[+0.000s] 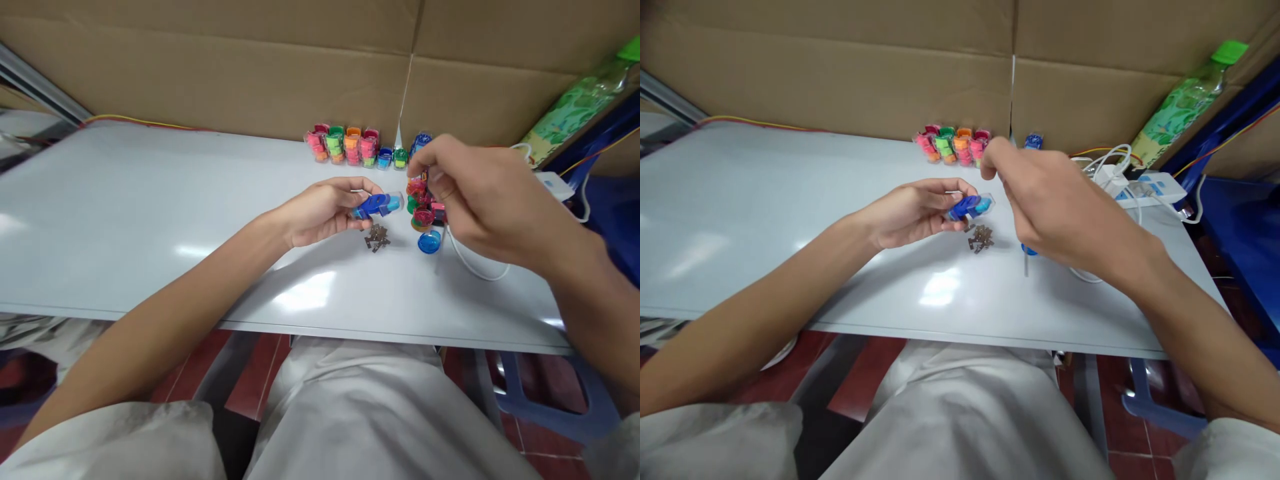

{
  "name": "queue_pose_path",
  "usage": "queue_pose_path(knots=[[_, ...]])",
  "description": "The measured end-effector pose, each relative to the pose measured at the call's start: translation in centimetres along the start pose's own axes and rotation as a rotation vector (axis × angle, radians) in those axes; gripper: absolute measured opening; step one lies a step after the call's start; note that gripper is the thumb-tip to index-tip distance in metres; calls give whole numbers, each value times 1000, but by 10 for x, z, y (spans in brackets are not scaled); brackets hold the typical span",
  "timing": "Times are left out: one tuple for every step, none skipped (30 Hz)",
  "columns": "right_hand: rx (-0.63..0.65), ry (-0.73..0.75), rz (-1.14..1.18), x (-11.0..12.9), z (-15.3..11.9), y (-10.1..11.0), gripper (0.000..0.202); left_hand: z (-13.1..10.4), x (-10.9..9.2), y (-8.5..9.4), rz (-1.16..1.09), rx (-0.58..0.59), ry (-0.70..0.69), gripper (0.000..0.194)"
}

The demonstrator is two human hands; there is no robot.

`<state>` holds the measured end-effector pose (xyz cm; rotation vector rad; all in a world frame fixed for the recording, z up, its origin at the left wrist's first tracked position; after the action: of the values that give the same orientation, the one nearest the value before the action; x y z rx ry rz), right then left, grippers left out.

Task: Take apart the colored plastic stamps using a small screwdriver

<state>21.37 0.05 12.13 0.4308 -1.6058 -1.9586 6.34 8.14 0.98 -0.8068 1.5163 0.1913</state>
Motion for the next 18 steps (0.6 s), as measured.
queue_pose_path(knots=[[31,-24,-17,-4,3,-9,23,1,0,0,-47,-4,-13,16],[50,-44,-8,-7,5,-16,22,1,0,0,-85,4,-21,16],[73,-55,4,-9,7,-22,21,1,1,-1,-113,16,-25,15],[93,-54,18,-10,8,-27,21,2,1,-2,-134,27,-27,14],[105,-45,33,-9,9,-30,22,2,2,-3,-149,32,-29,14],[114,-27,43,-8,9,-31,22,1,2,-3,-160,34,-30,14],[119,-5,48,-7,9,-31,22,1,2,-4,-169,34,-32,14],[123,17,52,-5,9,-30,22,1,2,-6,-178,32,-38,14],[125,37,55,-4,9,-29,23,0,2,-7,-186,29,-47,14],[125,51,55,-4,9,-28,24,-1,1,-9,-193,23,-59,14],[124,58,52,-4,9,-27,26,-1,0,-11,-199,14,-69,15],[124,61,47,-5,10,-28,28,-3,-1,-14,-207,3,-74,15],[119,60,44,-6,10,-29,29,-4,-1,-16,-216,-10,-73,15],[113,57,47,-8,11,-30,31,-5,0,-18,-227,-23,-68,15],[108,55,54,-10,12,-32,32,-6,1,-20,-238,-36,-60,15],[99,53,64,-11,12,-34,32,-7,1,-21,-247,-51,-52,16],[85,54,77,-12,13,-36,31,-8,2,-22,-253,-67,-47,17],[71,56,93,-12,14,-38,29,-9,3,-22,-253,-85,-46,17]])
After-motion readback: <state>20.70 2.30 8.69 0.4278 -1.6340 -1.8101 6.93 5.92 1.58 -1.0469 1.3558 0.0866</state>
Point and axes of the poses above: each hand's wrist, its own z-axis towards the middle knuckle, its own y-axis out of the back of the hand, x = y × z, the point moved 8 cm from there along z, towards the middle knuckle, and after that the axes turned 13 degrees about x, right-handed, at the moved point
